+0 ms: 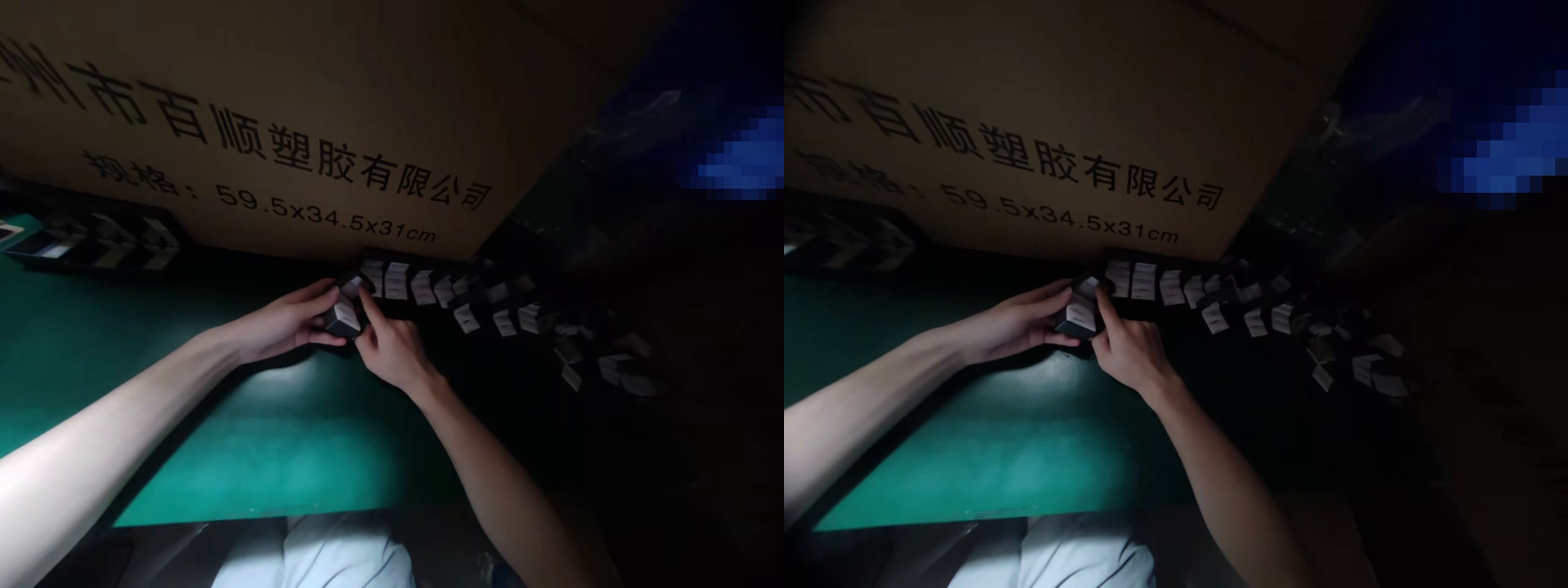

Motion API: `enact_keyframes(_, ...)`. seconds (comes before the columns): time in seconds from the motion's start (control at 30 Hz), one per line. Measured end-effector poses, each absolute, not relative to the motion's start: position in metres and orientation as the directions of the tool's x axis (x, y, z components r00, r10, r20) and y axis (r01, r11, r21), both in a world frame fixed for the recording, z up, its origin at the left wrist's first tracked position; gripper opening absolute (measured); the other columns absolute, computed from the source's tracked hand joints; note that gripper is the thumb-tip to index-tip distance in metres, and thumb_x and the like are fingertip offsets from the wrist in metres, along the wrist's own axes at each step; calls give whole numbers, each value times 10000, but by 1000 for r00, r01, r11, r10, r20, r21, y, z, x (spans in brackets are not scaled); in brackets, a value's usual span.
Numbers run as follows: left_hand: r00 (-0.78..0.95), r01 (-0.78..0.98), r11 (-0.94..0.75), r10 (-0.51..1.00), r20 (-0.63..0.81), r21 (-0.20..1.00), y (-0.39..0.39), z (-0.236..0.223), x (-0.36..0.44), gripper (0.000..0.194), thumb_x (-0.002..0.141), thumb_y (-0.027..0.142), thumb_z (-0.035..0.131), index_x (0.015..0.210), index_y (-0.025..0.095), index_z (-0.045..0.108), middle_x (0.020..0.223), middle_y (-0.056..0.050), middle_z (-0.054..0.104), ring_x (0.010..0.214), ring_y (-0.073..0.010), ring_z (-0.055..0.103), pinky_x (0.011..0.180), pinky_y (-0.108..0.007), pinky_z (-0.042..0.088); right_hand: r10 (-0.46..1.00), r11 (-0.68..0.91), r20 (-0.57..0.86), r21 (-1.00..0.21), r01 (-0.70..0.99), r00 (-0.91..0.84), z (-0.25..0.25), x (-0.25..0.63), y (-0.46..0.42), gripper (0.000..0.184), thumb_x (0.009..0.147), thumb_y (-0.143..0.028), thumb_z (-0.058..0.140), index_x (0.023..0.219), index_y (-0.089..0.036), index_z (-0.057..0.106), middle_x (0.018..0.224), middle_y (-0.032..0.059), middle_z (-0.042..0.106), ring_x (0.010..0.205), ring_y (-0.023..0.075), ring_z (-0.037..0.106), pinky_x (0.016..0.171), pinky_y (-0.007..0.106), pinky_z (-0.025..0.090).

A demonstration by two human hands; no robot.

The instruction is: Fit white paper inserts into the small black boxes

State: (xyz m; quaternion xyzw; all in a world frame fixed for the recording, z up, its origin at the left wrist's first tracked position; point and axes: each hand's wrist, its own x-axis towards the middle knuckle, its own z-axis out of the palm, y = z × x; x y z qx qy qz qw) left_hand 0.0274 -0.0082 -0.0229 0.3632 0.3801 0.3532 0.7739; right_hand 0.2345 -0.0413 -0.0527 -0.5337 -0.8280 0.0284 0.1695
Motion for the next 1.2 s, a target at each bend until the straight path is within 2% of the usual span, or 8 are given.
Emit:
enact_keyframes(0.23,439,-256,478,832,-340,841,-9,-25,27,377,960,195,706,1336,205,677,1092,-111,771,901,-217,769,727,-333,709,900,427,210,-242,871,-383,-50,234,-42,752,916,-196,514,1645,-158,337,798,28,796,653,205,734,612,268,545)
enact_keyframes(0.47,462,-261,458,832,-306,850,-6,-24,26,247,953,221,718,1200,224,732,1081,-95,772,883,-210,767,716,-316,707,897,430,223,-248,868,-381,-51,235,-42,731,939,-199,501,1648,-160,326,776,24,789,622,188,719,606,254,541)
enact_keyframes(0.6,458,-270,453,836,-301,850,-6,-23,26,268,940,225,735,1207,241,734,1072,-81,777,880,-211,767,721,-325,707,897,429,235,-263,864,-374,-53,235,-41,729,942,-196,487,1651,-163,320,752,13,783,616,183,715,613,248,538)
enact_keyframes(0.73,487,-269,441,829,-274,856,-5,-24,25,262,933,268,749,1193,236,737,1082,-92,778,914,-226,768,734,-323,700,898,428,233,-272,862,-372,-54,236,-41,740,942,-201,495,1657,-174,308,750,6,778,612,178,709,615,248,538)
enact_keyframes(0.97,594,-188,367,781,-192,911,-5,-26,20,419,888,310,809,1296,311,711,1234,-96,747,1066,-253,742,812,-322,681,907,415,224,-319,852,-358,-56,236,-40,781,919,-189,514,1666,-184,287,768,5,769,633,180,711,630,260,536)
enact_keyframes(1.2,540,-132,240,831,-133,962,-5,-27,19,557,822,320,879,1352,325,705,1039,-62,737,820,-154,693,678,-200,618,899,430,239,-322,844,-367,-52,236,-43,728,958,-188,480,1662,-172,295,729,-5,743,599,157,674,633,246,527)
